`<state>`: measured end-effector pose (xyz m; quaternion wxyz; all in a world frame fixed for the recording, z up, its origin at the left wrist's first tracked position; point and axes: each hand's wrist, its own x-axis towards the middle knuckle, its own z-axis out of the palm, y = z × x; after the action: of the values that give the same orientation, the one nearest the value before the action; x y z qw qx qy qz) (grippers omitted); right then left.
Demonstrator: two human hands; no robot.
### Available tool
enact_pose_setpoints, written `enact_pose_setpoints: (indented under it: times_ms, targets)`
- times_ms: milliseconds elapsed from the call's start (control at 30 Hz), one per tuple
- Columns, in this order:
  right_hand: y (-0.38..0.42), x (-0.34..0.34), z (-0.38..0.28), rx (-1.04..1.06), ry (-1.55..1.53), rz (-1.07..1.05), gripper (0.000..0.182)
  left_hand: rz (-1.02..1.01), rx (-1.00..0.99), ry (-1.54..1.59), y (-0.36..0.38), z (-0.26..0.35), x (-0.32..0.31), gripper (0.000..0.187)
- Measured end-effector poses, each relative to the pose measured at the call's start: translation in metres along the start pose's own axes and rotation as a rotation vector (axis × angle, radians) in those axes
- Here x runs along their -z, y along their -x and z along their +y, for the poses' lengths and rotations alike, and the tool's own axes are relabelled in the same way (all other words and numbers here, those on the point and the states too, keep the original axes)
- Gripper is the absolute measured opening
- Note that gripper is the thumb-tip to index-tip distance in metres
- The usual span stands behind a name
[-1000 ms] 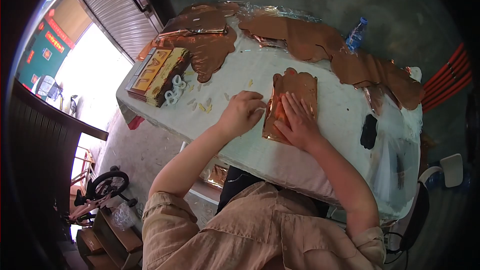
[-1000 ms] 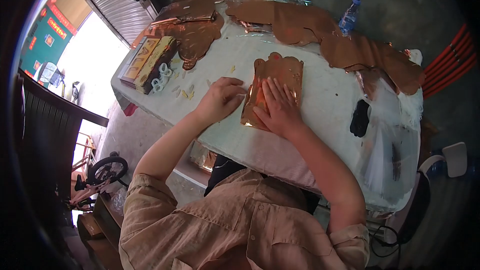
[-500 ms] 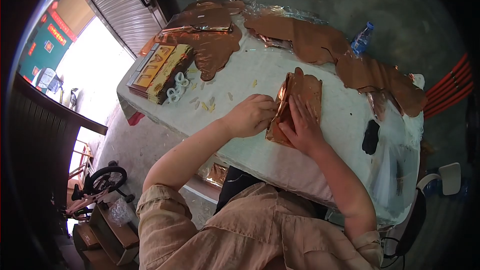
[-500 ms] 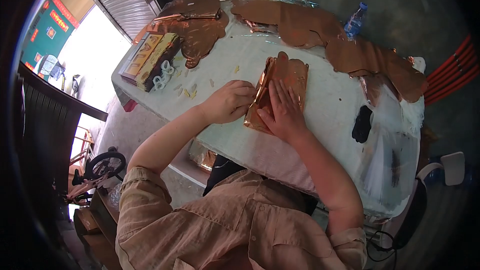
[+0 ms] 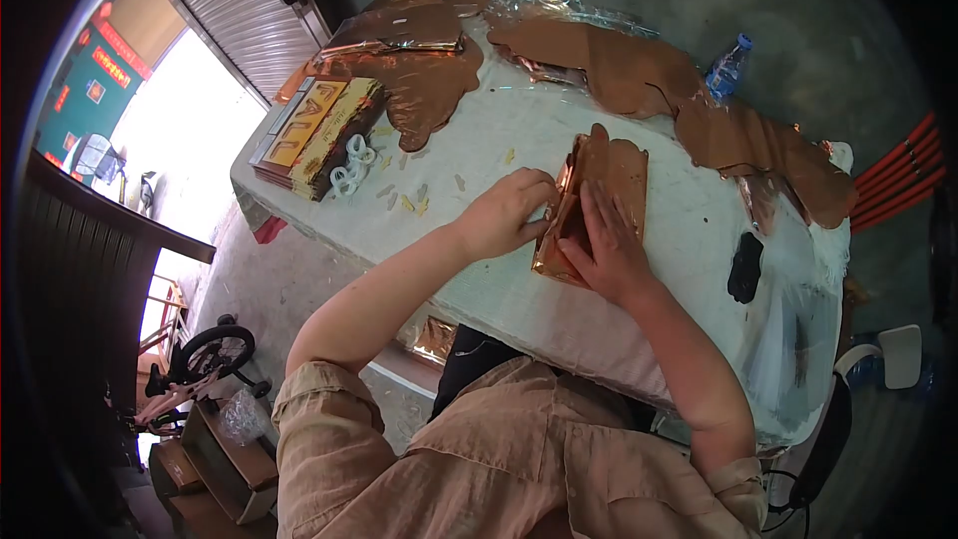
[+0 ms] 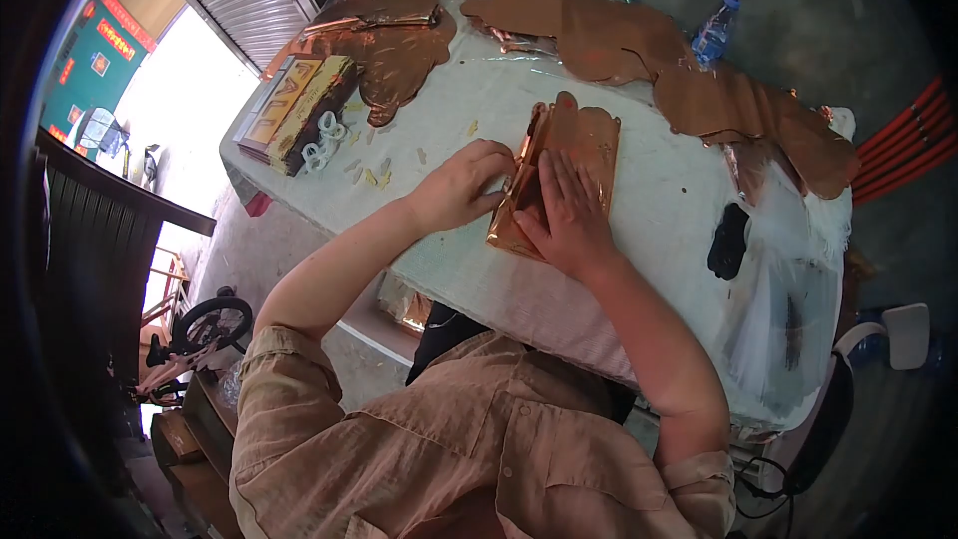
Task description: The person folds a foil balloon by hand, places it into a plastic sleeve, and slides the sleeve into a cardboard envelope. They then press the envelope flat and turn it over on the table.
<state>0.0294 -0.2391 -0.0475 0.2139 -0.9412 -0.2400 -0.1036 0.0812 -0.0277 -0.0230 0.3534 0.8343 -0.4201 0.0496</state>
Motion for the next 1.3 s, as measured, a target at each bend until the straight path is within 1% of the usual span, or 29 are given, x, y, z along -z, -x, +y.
enact_pose_setpoints:
  times_ms: [133, 200, 233, 300, 433, 500, 533, 600, 700, 800, 833, 867, 900, 933, 1000, 1067, 1133, 1167, 1200, 1233, 1267, 1300]
  targets:
    - [0.0, -0.001, 0.0, -0.005, 0.003, -0.011, 0.078, -0.076, -0.025, 0.002, 0.001, -0.005, -0.001, 0.027]
    - [0.0, 0.002, -0.001, -0.007, -0.007, -0.013, 0.078, -0.016, -0.183, -0.092, 0.001, -0.001, 0.001, 0.028]
    - [-0.001, 0.003, -0.002, -0.008, -0.017, -0.015, 0.078, -0.017, -0.183, -0.091, 0.002, -0.001, 0.0, 0.028]
    - [-0.001, 0.003, -0.002, -0.006, -0.019, -0.007, 0.078, -0.103, -0.228, -0.14, 0.003, -0.005, -0.001, 0.034]
    - [-0.001, 0.002, 0.0, 0.001, -0.032, 0.007, 0.078, -0.1, -0.228, -0.141, 0.005, -0.007, -0.004, 0.039]
    - [-0.001, 0.002, 0.0, 0.002, -0.037, 0.018, 0.078, -0.021, -0.148, -0.089, 0.005, -0.006, -0.003, 0.035]
    - [-0.001, 0.002, 0.0, 0.007, -0.04, 0.028, 0.078, -0.022, -0.148, -0.088, 0.005, -0.005, -0.002, 0.035]
    - [-0.002, 0.003, -0.002, 0.007, -0.044, 0.041, 0.078, -0.122, -0.11, -0.08, 0.005, -0.003, 0.0, 0.042]
    - [-0.002, 0.008, -0.006, 0.011, -0.044, 0.071, 0.078, -0.15, -0.099, -0.075, 0.004, -0.001, 0.003, 0.044]
    - [-0.001, 0.009, -0.008, 0.032, 0.004, 0.118, 0.079, -0.135, -0.14, -0.098, 0.005, -0.001, 0.004, 0.041]
    - [-0.001, 0.008, -0.008, 0.051, 0.047, 0.146, 0.079, -0.137, -0.14, -0.096, 0.005, 0.001, 0.003, 0.041]
    - [0.0, 0.008, -0.007, 0.05, 0.047, 0.145, 0.079, -0.096, -0.115, -0.069, 0.006, 0.002, 0.003, 0.038]
    - [0.0, 0.008, -0.006, 0.026, 0.011, 0.133, 0.077, -0.056, -0.09, -0.042, 0.006, 0.004, 0.003, 0.036]
    - [0.0, 0.008, -0.005, 0.002, -0.024, 0.12, 0.075, -0.056, -0.09, -0.041, 0.007, 0.005, 0.002, 0.036]
    - [-0.001, 0.009, -0.006, 0.023, -0.035, 0.151, 0.072, -0.053, -0.055, -0.084, 0.008, 0.004, 0.003, 0.031]
    - [-0.002, 0.011, -0.008, 0.043, -0.048, 0.183, 0.07, -0.035, -0.065, -0.079, 0.01, 0.005, 0.002, 0.029]
    - [-0.004, 0.015, -0.01, 0.047, -0.132, 0.265, 0.058, -0.02, -0.083, -0.073, 0.011, 0.004, 0.001, 0.027]
    - [-0.004, 0.014, -0.007, 0.043, -0.129, 0.27, 0.058, -0.012, 0.013, 0.059, 0.012, 0.003, 0.002, 0.022]
    - [-0.003, 0.012, -0.003, -0.009, -0.237, 0.271, 0.053, -0.006, 0.108, 0.191, 0.012, 0.003, 0.002, 0.016]
    - [-0.003, 0.009, 0.001, -0.062, -0.344, 0.272, 0.047, -0.011, 0.099, 0.191, 0.012, 0.004, 0.0, 0.016]
    - [-0.002, 0.006, 0.004, -0.068, -0.34, 0.281, 0.047, 0.013, 0.305, 0.39, 0.012, 0.006, -0.001, 0.01]
    - [-0.001, 0.003, 0.006, -0.099, -0.407, 0.271, 0.044, 0.036, 0.513, 0.586, 0.009, 0.009, -0.001, 0.005]
